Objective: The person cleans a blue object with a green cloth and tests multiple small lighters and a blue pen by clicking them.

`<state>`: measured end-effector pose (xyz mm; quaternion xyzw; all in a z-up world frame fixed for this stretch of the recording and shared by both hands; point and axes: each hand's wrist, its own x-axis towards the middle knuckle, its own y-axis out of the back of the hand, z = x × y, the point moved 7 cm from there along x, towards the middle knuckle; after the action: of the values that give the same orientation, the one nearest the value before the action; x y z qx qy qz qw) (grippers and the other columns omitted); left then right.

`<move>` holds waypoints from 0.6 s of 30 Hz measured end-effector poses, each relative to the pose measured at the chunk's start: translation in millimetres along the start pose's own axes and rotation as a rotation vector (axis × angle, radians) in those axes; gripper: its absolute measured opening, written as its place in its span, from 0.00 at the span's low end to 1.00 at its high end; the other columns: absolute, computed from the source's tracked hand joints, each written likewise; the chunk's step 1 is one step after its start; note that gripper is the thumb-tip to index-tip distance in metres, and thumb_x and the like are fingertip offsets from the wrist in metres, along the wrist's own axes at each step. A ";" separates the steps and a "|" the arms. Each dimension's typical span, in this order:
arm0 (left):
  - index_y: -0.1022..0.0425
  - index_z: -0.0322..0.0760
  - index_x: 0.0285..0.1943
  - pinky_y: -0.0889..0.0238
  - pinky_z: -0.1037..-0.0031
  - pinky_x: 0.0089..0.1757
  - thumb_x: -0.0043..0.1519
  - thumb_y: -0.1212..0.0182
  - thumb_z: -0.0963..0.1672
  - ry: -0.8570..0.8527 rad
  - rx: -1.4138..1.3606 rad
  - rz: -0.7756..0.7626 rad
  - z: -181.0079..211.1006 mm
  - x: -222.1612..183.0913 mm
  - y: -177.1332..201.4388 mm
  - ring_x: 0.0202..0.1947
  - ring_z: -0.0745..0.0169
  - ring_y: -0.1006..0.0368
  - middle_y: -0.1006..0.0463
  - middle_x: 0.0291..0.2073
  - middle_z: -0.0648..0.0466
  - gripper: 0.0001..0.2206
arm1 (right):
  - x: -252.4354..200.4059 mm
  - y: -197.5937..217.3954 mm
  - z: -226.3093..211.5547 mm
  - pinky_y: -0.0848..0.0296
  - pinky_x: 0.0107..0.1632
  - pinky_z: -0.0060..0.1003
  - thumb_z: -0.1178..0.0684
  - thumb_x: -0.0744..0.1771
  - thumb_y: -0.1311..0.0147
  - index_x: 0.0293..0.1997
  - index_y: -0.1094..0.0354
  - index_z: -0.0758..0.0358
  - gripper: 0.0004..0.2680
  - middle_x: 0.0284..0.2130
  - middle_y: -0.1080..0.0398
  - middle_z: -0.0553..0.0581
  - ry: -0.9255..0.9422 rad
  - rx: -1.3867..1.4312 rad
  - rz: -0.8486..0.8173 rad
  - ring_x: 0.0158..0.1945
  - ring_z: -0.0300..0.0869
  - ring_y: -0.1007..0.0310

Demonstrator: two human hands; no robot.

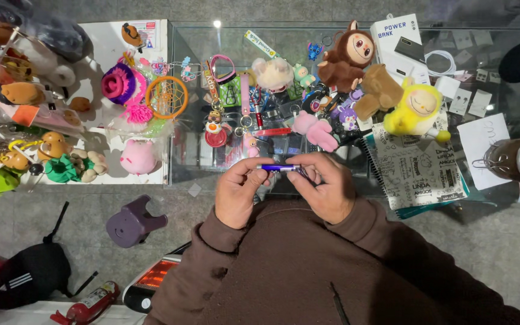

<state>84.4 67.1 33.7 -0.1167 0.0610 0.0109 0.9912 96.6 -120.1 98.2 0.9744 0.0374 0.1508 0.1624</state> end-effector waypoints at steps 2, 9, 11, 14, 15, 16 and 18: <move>0.16 0.32 0.49 0.29 0.77 0.40 0.61 0.33 0.42 -0.060 0.096 0.023 16.1 -2.6 -0.7 0.29 0.71 0.27 0.21 0.25 0.50 0.10 | 1.4 -1.8 -2.3 0.30 0.29 0.35 0.58 0.65 0.37 0.46 0.23 0.61 0.07 0.17 0.39 0.52 0.043 -0.026 -0.030 0.20 0.40 0.36; 0.12 0.44 0.44 0.31 0.74 0.38 0.57 0.29 0.46 -0.280 0.395 0.045 62.5 -10.3 -7.0 0.25 0.69 0.31 0.21 0.22 0.56 0.09 | 1.6 -13.6 -12.5 0.28 0.31 0.44 0.53 0.69 0.44 0.46 0.25 0.63 0.06 0.26 0.31 0.59 0.189 -0.073 -0.123 0.25 0.51 0.31; 0.12 0.43 0.43 0.30 0.73 0.37 0.58 0.30 0.46 -0.314 0.395 0.054 67.0 -12.7 -9.0 0.25 0.67 0.30 0.21 0.23 0.54 0.08 | 0.3 -14.9 -13.0 0.28 0.31 0.45 0.53 0.69 0.46 0.46 0.25 0.63 0.07 0.26 0.31 0.60 0.194 -0.067 -0.145 0.26 0.53 0.30; 0.12 0.43 0.43 0.29 0.71 0.38 0.58 0.31 0.46 -0.351 0.398 0.061 71.9 -15.3 -10.2 0.26 0.65 0.29 0.20 0.24 0.53 0.08 | -2.6 -17.7 -10.2 0.28 0.32 0.45 0.53 0.70 0.48 0.45 0.25 0.63 0.07 0.26 0.32 0.59 0.177 -0.032 -0.172 0.27 0.54 0.30; 0.12 0.44 0.43 0.29 0.70 0.38 0.58 0.31 0.46 -0.358 0.399 0.062 72.8 -15.6 -10.5 0.26 0.64 0.29 0.19 0.25 0.53 0.08 | -3.5 -18.2 -8.0 0.28 0.32 0.45 0.53 0.70 0.48 0.45 0.25 0.62 0.07 0.24 0.33 0.58 0.157 -0.003 -0.179 0.27 0.53 0.30; 0.12 0.44 0.43 0.29 0.70 0.38 0.58 0.31 0.46 -0.357 0.399 0.062 71.8 -16.1 -10.4 0.26 0.64 0.29 0.19 0.25 0.53 0.08 | -4.9 -19.1 -6.6 0.28 0.32 0.45 0.53 0.70 0.48 0.45 0.25 0.62 0.07 0.24 0.33 0.58 0.157 -0.003 -0.179 0.27 0.53 0.30; 0.13 0.43 0.44 0.29 0.70 0.39 0.59 0.31 0.46 -0.348 0.392 0.069 69.8 -16.5 -9.3 0.27 0.64 0.28 0.19 0.25 0.52 0.08 | -7.3 -21.5 -2.6 0.27 0.34 0.45 0.52 0.70 0.49 0.45 0.26 0.62 0.07 0.25 0.33 0.59 0.135 -0.011 -0.186 0.29 0.54 0.28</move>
<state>76.6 74.2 105.2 0.0834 -0.1056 0.0527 0.9895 88.4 -99.9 91.4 0.9535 0.1377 0.2004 0.1783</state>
